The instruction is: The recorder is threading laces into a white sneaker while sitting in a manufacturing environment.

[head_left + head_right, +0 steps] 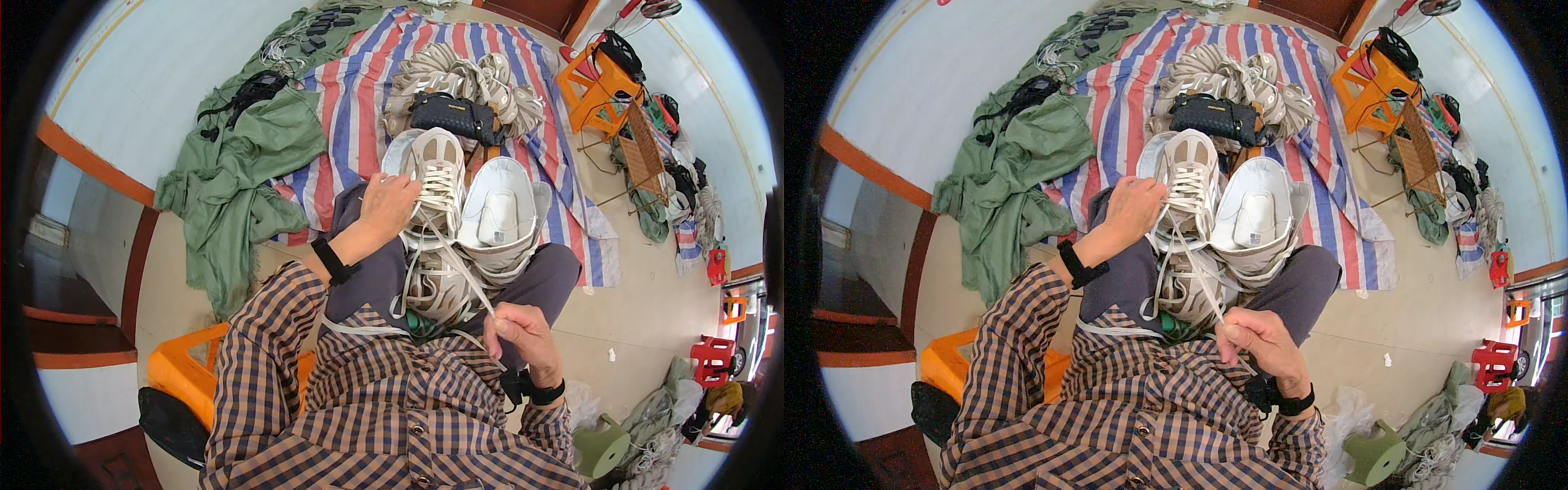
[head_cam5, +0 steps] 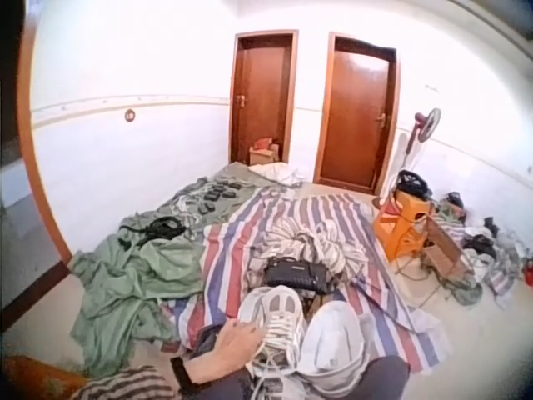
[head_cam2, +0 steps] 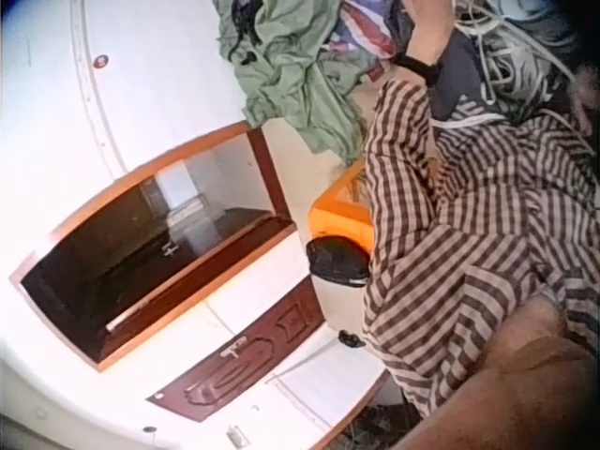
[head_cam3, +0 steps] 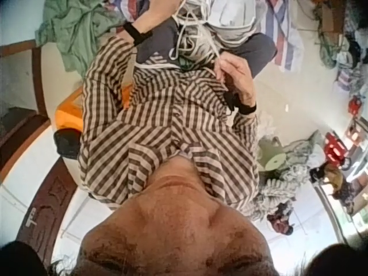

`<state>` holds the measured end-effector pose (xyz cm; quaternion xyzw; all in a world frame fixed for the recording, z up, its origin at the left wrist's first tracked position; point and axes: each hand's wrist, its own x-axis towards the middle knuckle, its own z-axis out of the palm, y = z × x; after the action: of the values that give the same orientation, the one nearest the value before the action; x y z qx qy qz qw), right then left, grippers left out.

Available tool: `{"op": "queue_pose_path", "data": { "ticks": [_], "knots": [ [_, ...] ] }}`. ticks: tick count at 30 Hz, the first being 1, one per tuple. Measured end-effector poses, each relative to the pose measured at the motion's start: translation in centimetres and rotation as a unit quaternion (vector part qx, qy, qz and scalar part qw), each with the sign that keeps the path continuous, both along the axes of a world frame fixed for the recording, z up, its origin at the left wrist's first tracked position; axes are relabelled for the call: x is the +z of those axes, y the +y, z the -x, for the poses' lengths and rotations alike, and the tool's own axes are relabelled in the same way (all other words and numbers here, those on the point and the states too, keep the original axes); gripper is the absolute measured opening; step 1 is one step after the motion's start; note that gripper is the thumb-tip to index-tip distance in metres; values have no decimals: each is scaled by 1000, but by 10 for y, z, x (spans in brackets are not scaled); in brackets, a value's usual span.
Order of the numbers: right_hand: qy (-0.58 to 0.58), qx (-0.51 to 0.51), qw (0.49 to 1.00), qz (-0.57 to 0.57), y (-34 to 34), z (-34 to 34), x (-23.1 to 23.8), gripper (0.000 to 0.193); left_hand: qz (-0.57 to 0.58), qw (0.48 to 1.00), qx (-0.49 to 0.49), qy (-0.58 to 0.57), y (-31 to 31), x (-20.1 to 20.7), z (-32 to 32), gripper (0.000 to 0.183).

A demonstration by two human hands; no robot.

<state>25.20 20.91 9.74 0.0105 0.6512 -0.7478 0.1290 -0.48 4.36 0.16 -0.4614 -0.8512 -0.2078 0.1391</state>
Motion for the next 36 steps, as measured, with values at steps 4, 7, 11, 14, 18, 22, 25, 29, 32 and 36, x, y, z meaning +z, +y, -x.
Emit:
{"op": "queue_pose_path", "data": {
  "ticks": [4, 7, 11, 14, 18, 22, 25, 29, 32, 36],
  "knots": [
    [62, -109, 992, 3, 0, 13, -19, 31, -98, 979, 43, -172, 2, 3, -2, 10],
    [165, -226, 960, 32, -10, 22, -23, 33, -138, 988, 62, -29, 9, 1, -2, 10],
    [154, -166, 961, 161, -11, 15, -15, 36, -123, 977, 78, -154, 14, -1, -1, 10],
    [159, -123, 967, 159, -1, -6, 6, 37, -147, 966, 72, -202, 8, -9, 1, 12],
    [152, -159, 968, 118, 7, -7, 2, 34, -118, 978, -11, -171, 3, -6, 0, 30],
    [119, -181, 971, 100, -1, -10, 0, 32, -49, 995, 12, -82, -6, -15, 3, 47],
    [88, -146, 980, 101, 7, -26, 10, 31, -3, 996, 44, -82, -12, -17, 6, 46],
    [99, 40, 988, 113, 13, -18, 34, 27, 2, 996, 50, -71, -12, -19, 8, 44],
    [190, 46, 955, -222, 3, 16, 15, 17, 11, 997, 46, -65, -6, -16, 5, 43],
    [80, -93, 950, -287, -4, 58, -22, 19, 89, 994, 52, -38, -9, -9, -1, 47]
  ]
}}
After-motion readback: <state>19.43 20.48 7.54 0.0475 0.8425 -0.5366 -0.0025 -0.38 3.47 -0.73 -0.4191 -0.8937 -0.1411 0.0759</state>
